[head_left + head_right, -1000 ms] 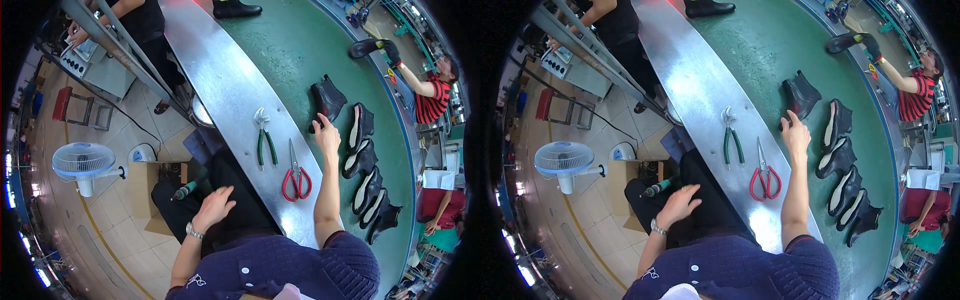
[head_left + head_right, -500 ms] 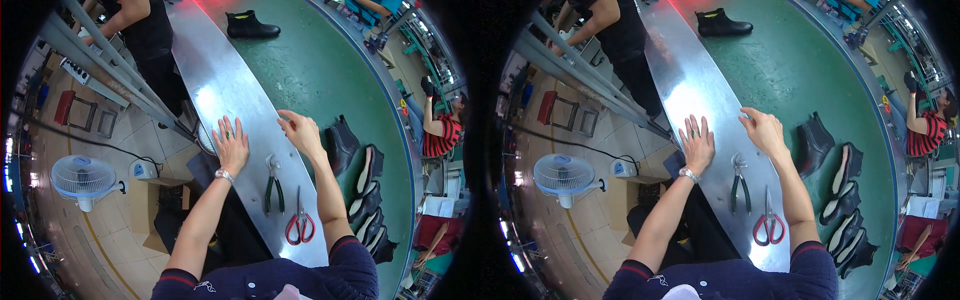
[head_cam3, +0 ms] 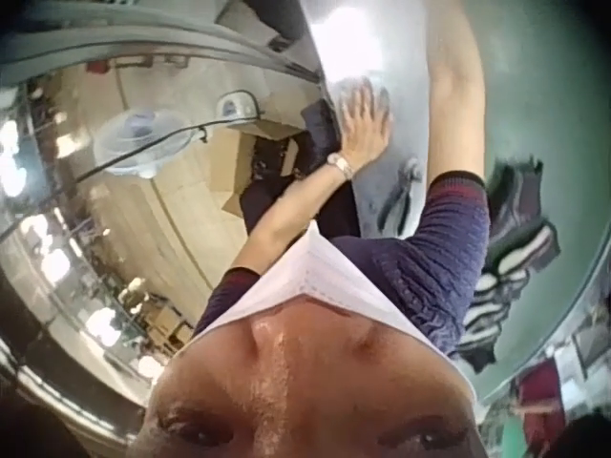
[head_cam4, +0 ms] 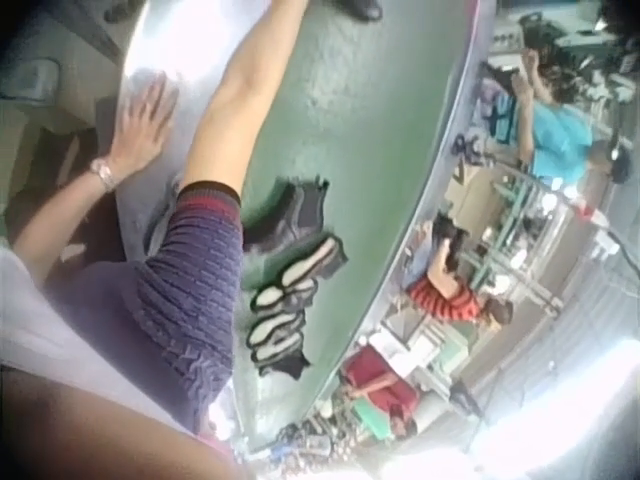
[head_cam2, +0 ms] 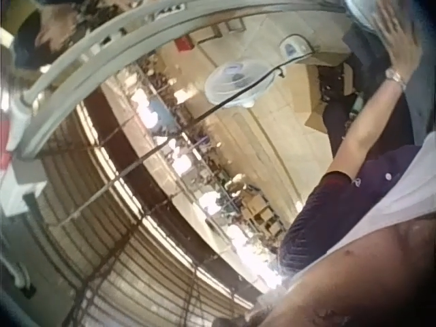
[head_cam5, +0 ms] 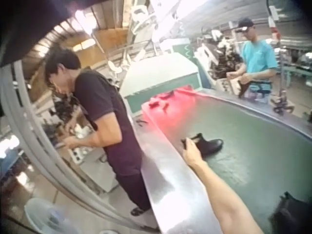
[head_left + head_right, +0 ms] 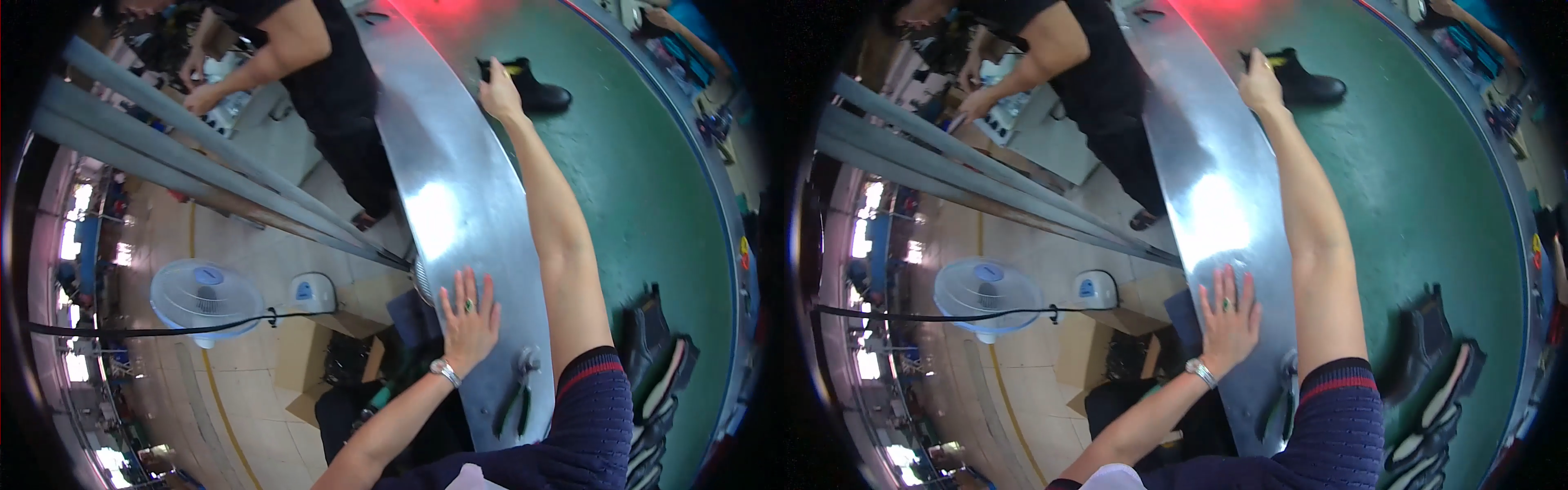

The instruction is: Trimming excess material and checking the quality of boots on an assembly line.

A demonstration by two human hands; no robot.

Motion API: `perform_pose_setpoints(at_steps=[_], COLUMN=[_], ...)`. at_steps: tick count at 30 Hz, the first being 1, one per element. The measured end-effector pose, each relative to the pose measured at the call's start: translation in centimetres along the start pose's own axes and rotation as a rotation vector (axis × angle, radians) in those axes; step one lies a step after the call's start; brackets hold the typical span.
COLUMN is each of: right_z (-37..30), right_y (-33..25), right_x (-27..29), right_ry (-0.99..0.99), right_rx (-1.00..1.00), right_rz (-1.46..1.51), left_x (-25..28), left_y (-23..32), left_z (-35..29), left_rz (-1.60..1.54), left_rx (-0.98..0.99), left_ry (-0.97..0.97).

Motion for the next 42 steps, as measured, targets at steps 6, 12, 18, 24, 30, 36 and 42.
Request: perform_pose_setpoints(at_steps=[6, 12, 18, 24, 30, 36, 42], right_z=[-3.4, -6.8, -14.0, -24.8, -32.7, -37.7, -44.5], right_y=[-0.8, 0.5, -11.1, -22.7, -25.7, -28.3, -21.8], right_x=[1.8, 14.7, 31.5, 40.4, 42.2, 39.9, 36.0], right_ry=[-0.093, -0.068, -0.36, -0.583, -0.497, -0.506, -0.555], right_rx=[-0.122, -0.113, -0.329, -0.612, -0.616, -0.665, -0.268], right_rz=[-0.014, 0.129, 0.592, 0.791, 0.945, 0.995, -0.049], left_x=[0.6, 0.1, -0.1, 13.0, 16.4, 15.7, 17.2], left_y=[-0.8, -0.9, -1.2, 7.9, 10.2, 4.7, -3.1], left_z=[0.4, 0.5, -1.8, -12.7, -21.4, -28.4, -36.4], left_rz=[-0.033, 0.002, -0.242, -1.737, -1.64, -1.685, -1.472], left_rx=[0.015, -0.024, -0.121, -0.439, -0.386, -0.184, 0.06], left_ry=[0.0, 0.091, -0.172, -0.861, -0.423, -0.319, -0.035])
Point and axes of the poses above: each hand's wrist, its own z-axis towards the middle knuckle, its own x-axis out of the back of the hand, y = z × x, the point moved 6 cm from there along z, towards the middle knuckle, and after that the axes turned 1 degree about -x, right-handed, at the moved point
